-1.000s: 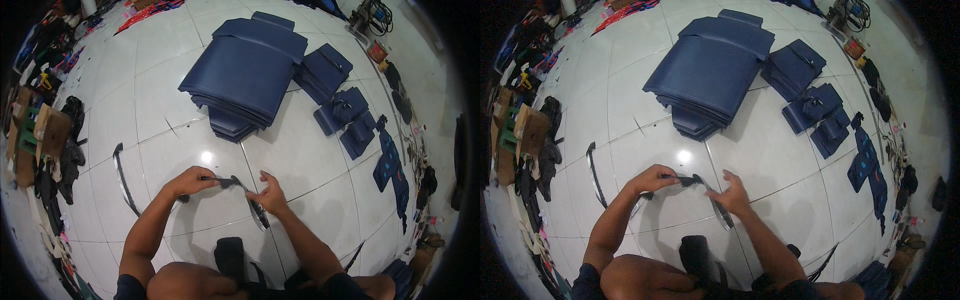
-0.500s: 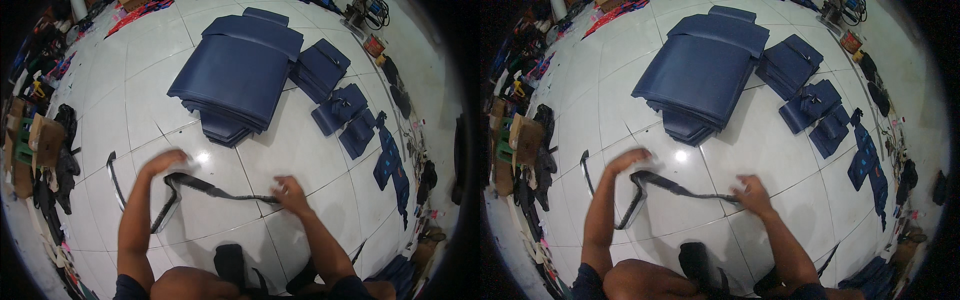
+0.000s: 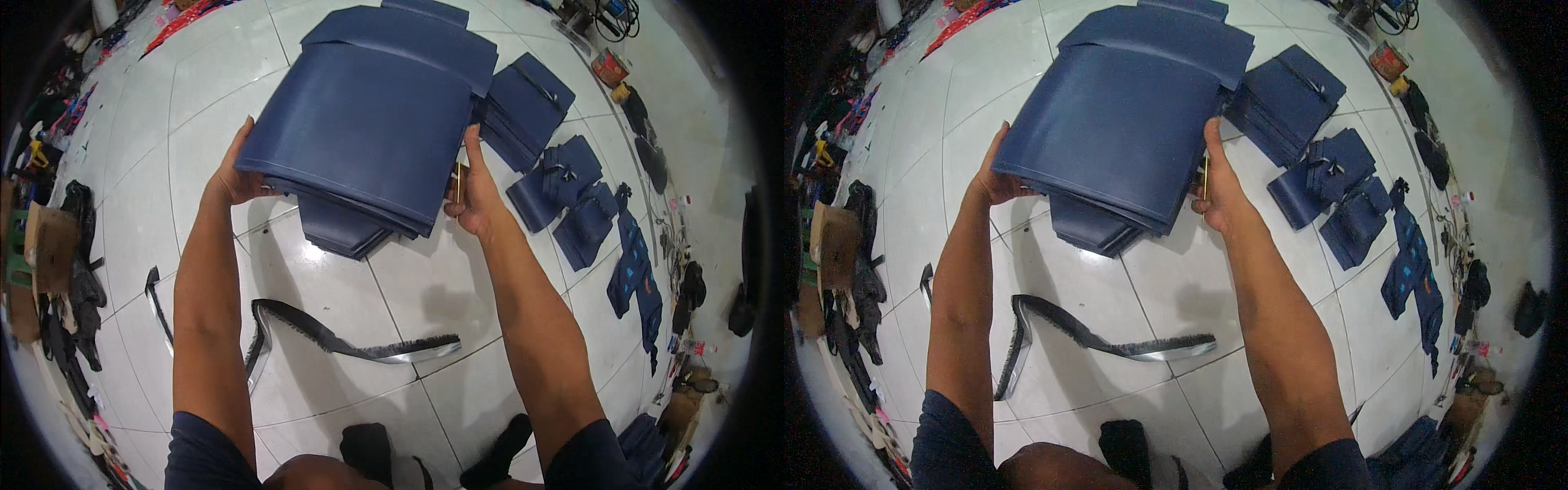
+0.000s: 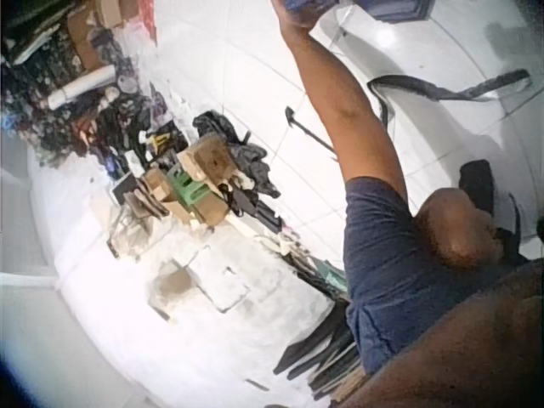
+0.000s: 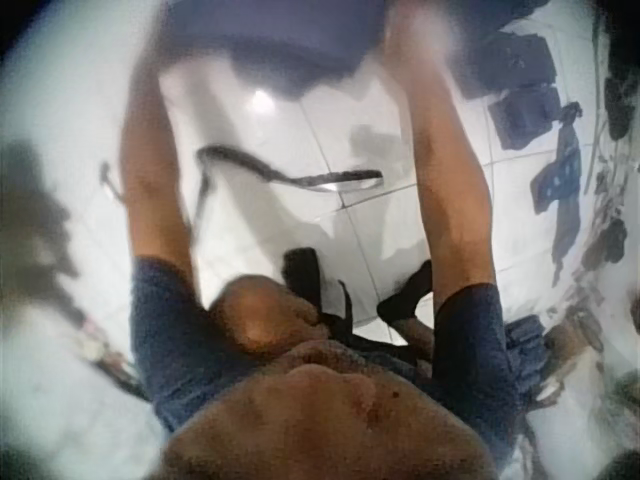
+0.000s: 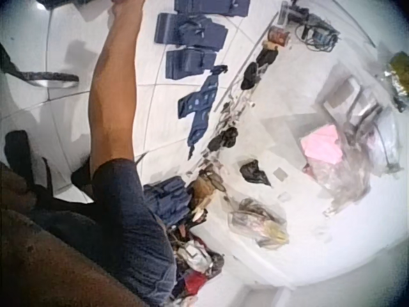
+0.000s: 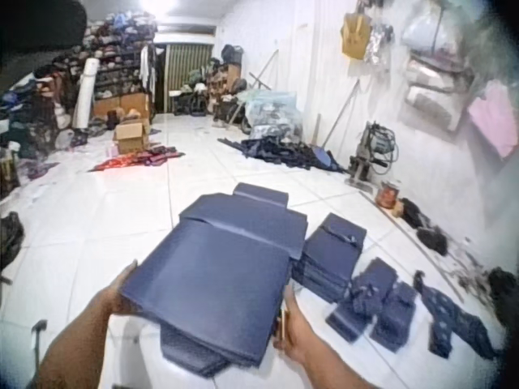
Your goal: The person organizes and bundles stacks of blue fabric pieces by hand on the floor, using shears to cut black binding tape, tying the tape around the stacks, and labeling the bundles with a pencil.
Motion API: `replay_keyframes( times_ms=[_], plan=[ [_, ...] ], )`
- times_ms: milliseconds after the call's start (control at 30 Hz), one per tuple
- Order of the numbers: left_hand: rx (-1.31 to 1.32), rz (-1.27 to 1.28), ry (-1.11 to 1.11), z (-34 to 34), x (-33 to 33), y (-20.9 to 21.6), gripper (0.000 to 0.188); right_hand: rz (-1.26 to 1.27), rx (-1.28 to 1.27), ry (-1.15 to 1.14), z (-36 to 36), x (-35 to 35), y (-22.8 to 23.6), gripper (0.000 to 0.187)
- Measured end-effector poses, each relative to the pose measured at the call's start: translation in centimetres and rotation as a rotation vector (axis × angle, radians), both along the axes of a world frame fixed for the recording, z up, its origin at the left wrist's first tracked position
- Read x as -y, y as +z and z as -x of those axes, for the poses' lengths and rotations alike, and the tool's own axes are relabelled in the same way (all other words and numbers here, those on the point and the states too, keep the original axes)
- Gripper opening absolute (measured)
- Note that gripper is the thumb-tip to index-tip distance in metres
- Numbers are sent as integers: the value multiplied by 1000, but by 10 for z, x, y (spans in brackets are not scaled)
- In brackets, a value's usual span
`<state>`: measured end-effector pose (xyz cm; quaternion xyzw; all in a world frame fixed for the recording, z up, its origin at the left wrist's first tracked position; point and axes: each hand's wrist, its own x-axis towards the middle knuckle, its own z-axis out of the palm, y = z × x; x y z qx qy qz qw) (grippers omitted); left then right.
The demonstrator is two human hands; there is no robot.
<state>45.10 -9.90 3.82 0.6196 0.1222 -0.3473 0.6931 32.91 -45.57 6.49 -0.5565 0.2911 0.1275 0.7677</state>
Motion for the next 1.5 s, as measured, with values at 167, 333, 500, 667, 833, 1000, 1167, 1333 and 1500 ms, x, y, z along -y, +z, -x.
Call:
replay_keyframes(
  times_ms=[167,333,500,667,833,1000,1167,1333,1500],
  plan=[
    [-11,26,102,-5,2,-9,112,14,-6,-19,-8,-7,-5,90],
    [41,-10,135,-6,10,3,114,-5,6,-6,-17,-7,-7,106],
    [-7,171,99,-16,-15,12,106,52,70,-56,-15,-10,-3,108],
    [248,-8,188,3,-3,46,83,113,138,16,-18,-24,16,113],
    [334,74,272,48,9,84,76,200,253,25,-8,-25,52,97],
    [395,-12,381,161,11,131,83,285,413,202,41,-9,113,90],
    [263,-71,362,319,-18,132,94,353,509,469,92,-20,132,90],
    [-15,95,679,470,5,103,94,328,484,857,110,-54,135,92],
    [-154,239,760,534,22,81,81,525,324,1098,118,-91,81,102]
  ],
)
